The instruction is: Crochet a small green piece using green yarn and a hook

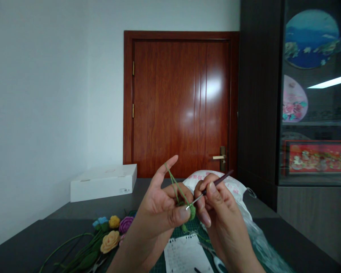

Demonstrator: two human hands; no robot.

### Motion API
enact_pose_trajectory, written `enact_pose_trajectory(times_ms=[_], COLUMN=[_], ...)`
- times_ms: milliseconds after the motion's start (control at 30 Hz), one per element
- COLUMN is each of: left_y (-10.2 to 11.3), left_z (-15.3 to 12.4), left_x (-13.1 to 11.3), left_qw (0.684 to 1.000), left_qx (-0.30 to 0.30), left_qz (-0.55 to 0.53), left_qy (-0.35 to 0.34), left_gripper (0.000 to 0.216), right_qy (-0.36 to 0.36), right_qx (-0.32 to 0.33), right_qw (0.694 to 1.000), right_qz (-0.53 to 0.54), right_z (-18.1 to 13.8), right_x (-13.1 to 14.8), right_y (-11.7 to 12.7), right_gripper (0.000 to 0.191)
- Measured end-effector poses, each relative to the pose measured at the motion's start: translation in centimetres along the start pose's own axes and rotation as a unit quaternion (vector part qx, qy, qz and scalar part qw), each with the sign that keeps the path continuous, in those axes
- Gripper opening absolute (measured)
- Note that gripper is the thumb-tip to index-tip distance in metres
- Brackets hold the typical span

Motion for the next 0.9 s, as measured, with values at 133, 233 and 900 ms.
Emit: enact_pose_trajectory(times_ms=[133,233,900], left_y=[0.3,0.5,-0.3], left_z=[0.1,0.1,0.2], left_x=[0.1,0.0,2.6], left_qw=[1.000,1.000,0.988], left_qx=[-0.017,-0.015,0.042], left_qz=[0.021,0.023,-0.129], left_qy=[0.001,0.006,0.075], left_gripper=[0.100,0.104,0.090], right_qy=[-0.015,-0.031,-0.058], right_qx=[0.004,0.008,0.041], right_qw=[1.000,0.999,0.988], right_qz=[0.012,0.037,0.135], right_z=[-0.1,0.0,0.4], right_x=[-0.4,-0.8,0.0], right_y=[-0.1,-0.3,0.3], right_gripper=[0.022,0.023,0.017])
Point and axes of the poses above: each hand's wrist, its own z-axis towards the middle knuckle, its own y-axis out of the back of the hand, x = y × z, the point moved 9 cm from there along z, towards the middle knuckle, and after that the axes turned 1 degree about -x, right-handed, at the moved point
